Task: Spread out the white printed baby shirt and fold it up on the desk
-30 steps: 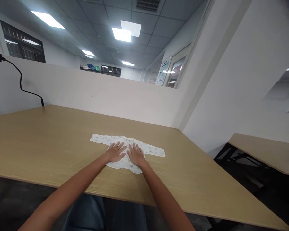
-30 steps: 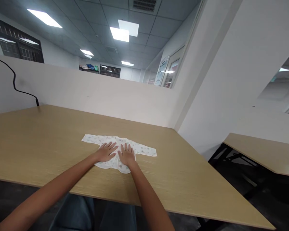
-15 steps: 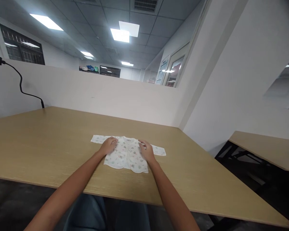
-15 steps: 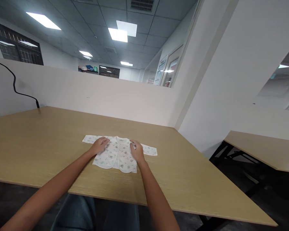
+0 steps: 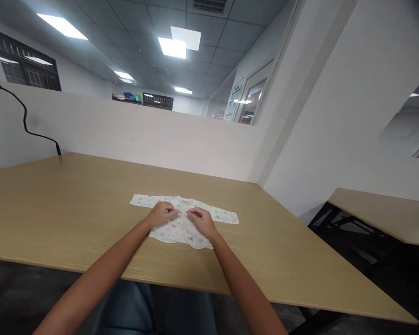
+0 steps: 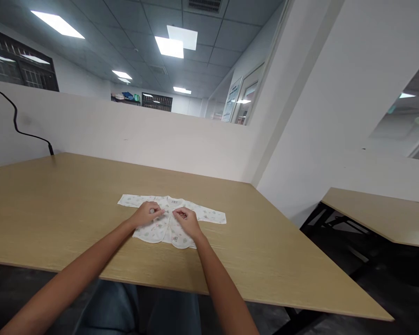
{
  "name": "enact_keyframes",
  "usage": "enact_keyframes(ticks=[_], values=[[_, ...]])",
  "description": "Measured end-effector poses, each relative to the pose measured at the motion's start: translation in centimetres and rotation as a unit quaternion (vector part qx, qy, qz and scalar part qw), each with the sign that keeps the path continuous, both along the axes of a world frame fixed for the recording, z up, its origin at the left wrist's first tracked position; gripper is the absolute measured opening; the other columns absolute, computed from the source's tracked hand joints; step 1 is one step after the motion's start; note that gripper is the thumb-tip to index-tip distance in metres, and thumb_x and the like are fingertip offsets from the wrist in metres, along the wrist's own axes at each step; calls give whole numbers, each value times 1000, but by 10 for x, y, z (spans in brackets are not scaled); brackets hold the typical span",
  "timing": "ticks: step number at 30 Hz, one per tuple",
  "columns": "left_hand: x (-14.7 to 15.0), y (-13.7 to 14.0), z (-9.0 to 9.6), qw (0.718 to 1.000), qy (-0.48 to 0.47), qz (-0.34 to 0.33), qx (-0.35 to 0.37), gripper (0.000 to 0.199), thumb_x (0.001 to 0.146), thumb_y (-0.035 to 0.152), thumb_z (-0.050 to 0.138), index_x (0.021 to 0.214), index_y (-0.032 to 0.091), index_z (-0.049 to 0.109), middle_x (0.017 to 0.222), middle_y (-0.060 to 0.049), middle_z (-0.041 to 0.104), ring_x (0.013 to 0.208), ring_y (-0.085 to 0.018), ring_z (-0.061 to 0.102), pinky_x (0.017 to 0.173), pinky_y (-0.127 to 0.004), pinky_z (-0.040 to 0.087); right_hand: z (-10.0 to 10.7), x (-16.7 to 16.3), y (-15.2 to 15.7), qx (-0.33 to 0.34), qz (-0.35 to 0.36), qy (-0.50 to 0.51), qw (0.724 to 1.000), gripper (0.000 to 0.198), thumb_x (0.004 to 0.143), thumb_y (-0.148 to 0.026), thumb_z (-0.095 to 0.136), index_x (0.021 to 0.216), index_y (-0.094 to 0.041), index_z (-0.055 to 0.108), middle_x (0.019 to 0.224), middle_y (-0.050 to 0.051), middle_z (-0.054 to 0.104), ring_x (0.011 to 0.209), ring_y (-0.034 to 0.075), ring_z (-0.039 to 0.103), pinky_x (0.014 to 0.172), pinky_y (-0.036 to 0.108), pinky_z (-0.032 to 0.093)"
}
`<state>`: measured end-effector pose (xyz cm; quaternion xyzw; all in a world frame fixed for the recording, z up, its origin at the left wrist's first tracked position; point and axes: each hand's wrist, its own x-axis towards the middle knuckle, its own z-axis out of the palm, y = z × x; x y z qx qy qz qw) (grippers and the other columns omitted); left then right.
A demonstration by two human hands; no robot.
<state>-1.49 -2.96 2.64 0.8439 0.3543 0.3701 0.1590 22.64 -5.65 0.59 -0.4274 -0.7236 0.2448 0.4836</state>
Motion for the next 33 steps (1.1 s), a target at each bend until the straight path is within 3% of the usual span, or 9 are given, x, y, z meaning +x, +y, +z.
enact_keyframes(ticks=[5, 22, 29, 33], values=[[7, -9, 2, 999, 17, -25, -13, 50, 94, 57, 56, 64, 18, 66, 66, -1, 67, 68, -16, 58, 69, -27, 40, 2, -9, -8, -61, 48, 34, 996, 29, 85, -45, 69, 88, -18, 77, 77, 3, 71, 69, 16, 59, 65, 26, 45], [10, -10, 0, 999, 16, -34, -31, 52, 94, 56, 54, 62, 17, 67, 64, -2, 66, 66, -15, 56, 68, -27, 39, 6, -10, -11, -71, 44, 14, 996, 31, 87, -45, 66, 73, -18, 73, 60, -2, 58, 59, 13, 49, 57, 24, 36], [11, -9, -2, 999, 16, -27, -40, 50, 99, 49, 48, 70, 17, 72, 68, -3, 69, 67, -16, 60, 69, -27, 39, 3, -10, -9, -60, 38, -11, 997, 31, 89, -44, 63, 76, -18, 74, 62, -1, 59, 60, 13, 50, 59, 25, 36], [12, -9, -3, 999, 20, -25, -14, 43, 99, 40, 47, 72, 17, 71, 68, -2, 67, 67, -15, 57, 66, -27, 37, 2, -8, -7, -19, 24, -9, 999, 24, 85, -30, 56, 97, -20, 75, 83, 2, 68, 67, 15, 55, 63, 26, 42]])
